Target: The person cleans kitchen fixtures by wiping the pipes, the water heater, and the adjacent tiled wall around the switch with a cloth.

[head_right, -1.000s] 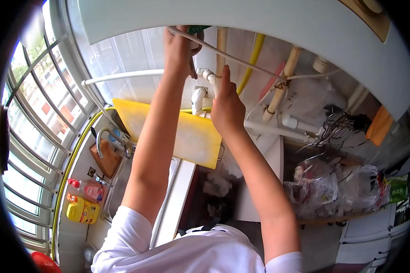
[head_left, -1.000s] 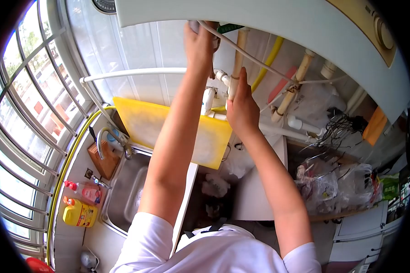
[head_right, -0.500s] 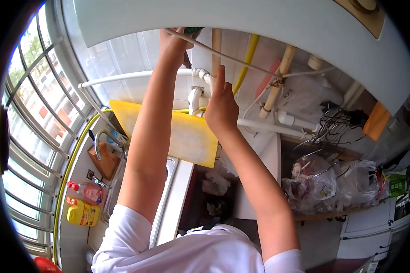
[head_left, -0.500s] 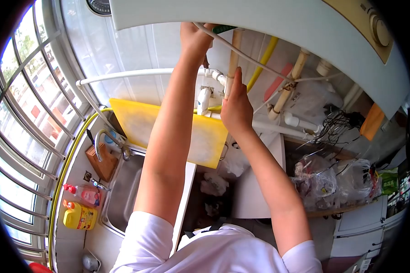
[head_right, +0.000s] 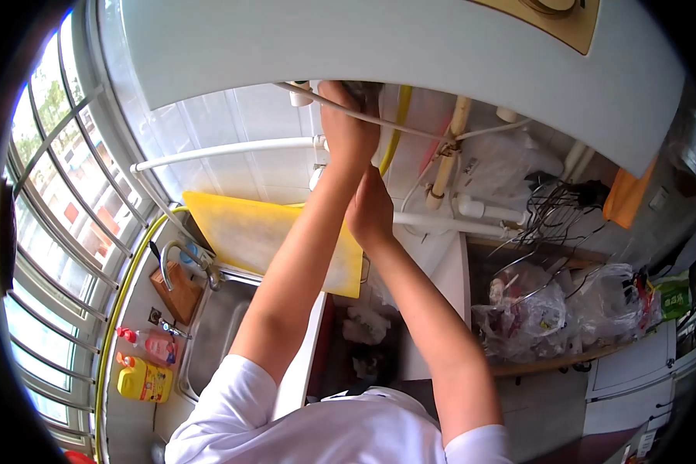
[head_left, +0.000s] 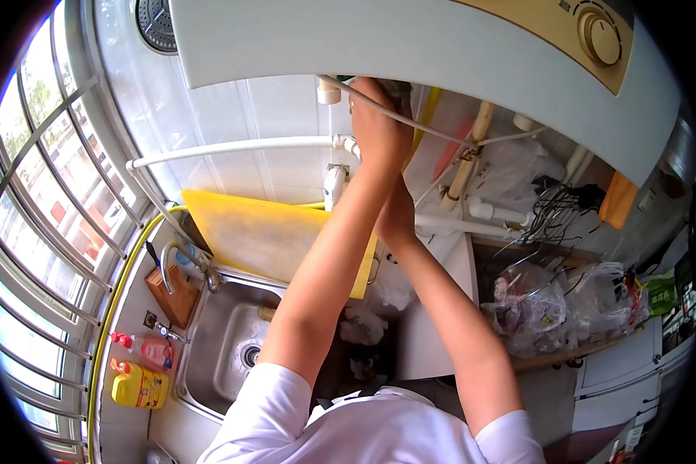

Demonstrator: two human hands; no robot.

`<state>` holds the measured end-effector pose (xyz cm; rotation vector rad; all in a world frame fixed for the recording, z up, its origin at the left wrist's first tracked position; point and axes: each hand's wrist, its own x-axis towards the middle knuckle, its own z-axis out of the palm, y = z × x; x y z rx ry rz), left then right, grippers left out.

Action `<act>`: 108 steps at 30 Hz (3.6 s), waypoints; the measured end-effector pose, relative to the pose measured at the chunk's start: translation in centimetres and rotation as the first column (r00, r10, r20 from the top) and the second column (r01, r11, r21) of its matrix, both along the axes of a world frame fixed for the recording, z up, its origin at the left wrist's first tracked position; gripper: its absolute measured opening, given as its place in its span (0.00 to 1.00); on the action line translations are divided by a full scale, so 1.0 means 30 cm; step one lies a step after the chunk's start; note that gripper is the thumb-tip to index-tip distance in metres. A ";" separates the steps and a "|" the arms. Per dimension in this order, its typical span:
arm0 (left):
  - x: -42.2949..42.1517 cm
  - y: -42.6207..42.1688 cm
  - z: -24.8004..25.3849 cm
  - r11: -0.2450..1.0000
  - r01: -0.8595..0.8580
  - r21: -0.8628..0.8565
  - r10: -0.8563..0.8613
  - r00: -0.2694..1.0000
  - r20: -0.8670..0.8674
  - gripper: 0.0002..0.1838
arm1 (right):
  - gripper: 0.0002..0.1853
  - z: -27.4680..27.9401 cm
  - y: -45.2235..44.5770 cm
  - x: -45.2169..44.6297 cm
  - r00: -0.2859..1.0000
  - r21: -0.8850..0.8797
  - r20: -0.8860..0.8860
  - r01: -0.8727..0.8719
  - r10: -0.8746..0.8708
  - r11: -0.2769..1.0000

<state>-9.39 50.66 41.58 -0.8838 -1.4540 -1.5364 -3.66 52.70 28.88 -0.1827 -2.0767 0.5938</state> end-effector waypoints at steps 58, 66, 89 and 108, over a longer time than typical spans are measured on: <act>-0.036 0.127 0.070 0.764 0.628 0.148 -0.637 0.701 0.321 0.08 | 0.15 -0.170 0.013 0.410 0.759 -0.533 0.336 -0.336 0.558 0.777; 0.015 0.186 0.022 0.963 0.267 0.039 -0.246 0.930 -0.272 0.09 | 0.14 -0.187 -0.015 0.383 0.725 -0.414 0.408 -0.395 0.555 0.820; 0.071 0.158 -0.481 0.976 0.038 -0.215 -0.012 0.993 0.121 0.34 | 0.11 -0.308 0.055 0.422 0.775 -0.738 0.171 -0.308 0.608 0.601; 0.162 -0.179 -0.713 0.982 0.167 -0.091 -0.135 0.948 0.288 0.23 | 0.06 -0.338 0.015 0.379 0.729 -0.607 0.334 -0.318 0.597 0.728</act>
